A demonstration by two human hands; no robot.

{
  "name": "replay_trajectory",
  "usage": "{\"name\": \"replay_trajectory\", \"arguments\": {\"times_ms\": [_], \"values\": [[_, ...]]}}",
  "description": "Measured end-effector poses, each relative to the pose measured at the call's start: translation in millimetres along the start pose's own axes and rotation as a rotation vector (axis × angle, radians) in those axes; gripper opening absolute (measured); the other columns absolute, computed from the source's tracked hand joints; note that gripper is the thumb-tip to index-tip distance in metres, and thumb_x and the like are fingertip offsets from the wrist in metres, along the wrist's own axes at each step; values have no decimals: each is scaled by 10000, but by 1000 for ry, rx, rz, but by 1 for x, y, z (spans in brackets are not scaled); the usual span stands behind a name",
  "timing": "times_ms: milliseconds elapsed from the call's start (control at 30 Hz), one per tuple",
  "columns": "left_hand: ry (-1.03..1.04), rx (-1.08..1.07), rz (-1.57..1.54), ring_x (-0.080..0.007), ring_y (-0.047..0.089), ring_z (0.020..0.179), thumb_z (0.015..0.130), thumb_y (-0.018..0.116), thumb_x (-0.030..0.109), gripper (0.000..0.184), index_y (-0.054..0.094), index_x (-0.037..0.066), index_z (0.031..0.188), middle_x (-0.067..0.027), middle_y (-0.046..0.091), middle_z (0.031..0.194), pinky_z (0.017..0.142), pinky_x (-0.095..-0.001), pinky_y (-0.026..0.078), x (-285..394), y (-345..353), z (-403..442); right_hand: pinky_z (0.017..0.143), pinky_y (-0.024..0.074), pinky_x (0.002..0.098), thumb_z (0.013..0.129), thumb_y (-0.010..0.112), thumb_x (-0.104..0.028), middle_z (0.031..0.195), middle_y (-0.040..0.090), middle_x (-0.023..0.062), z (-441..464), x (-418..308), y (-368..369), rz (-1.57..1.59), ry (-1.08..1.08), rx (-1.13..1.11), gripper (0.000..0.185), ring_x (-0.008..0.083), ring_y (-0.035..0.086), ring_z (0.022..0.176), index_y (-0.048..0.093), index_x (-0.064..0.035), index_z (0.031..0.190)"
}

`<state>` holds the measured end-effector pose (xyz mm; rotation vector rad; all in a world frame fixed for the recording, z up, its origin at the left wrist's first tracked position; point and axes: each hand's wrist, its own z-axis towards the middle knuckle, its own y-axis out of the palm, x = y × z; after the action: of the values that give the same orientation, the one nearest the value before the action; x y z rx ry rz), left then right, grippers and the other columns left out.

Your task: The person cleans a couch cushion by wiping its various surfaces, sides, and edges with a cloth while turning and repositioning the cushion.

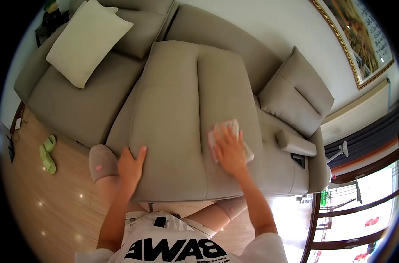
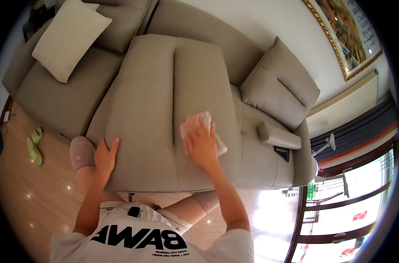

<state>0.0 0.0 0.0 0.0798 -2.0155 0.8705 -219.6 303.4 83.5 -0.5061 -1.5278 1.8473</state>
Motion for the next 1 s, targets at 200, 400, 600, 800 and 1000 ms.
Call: {"name": "replay_trajectory", "arguments": {"times_ms": [200,400,600,800,1000], "values": [[579,349,261,-484,384,1421,1010,582,427,701,425,-32,1516,-308,384,1550,1157,-569,334,31,14,-17,1245,231,592,1027,533,-343,1641,404,111,134,44,46,77,154,162,568,352,356,1523,455,-141,1553],[911,267,525,-468,290,1500,1008,572,353,605,457,104,1548,-218,343,1626,1191,-715,200,126,42,34,1223,259,582,1021,547,-334,1610,413,185,124,24,50,157,45,142,581,364,401,1480,444,-69,1528],[907,300,541,-475,307,1497,1026,542,349,550,512,98,1514,-230,370,1610,1200,-721,183,171,68,99,1237,256,558,1009,582,-257,1619,420,148,-37,-52,-16,126,-151,-204,514,331,386,1501,519,-51,1476],[980,348,570,-467,303,1506,1039,522,324,534,514,59,1502,-255,375,1599,1227,-673,188,164,81,92,1238,277,537,1016,567,-203,1626,417,137,-38,-61,-23,172,-64,-153,497,304,432,1476,509,-28,1477],[965,325,504,-444,305,1510,1017,556,309,514,550,77,1476,-240,377,1604,1235,-660,191,168,81,87,1248,249,531,1001,522,-149,1630,398,175,130,-14,66,40,-132,113,521,319,443,1461,462,23,1489]]}}
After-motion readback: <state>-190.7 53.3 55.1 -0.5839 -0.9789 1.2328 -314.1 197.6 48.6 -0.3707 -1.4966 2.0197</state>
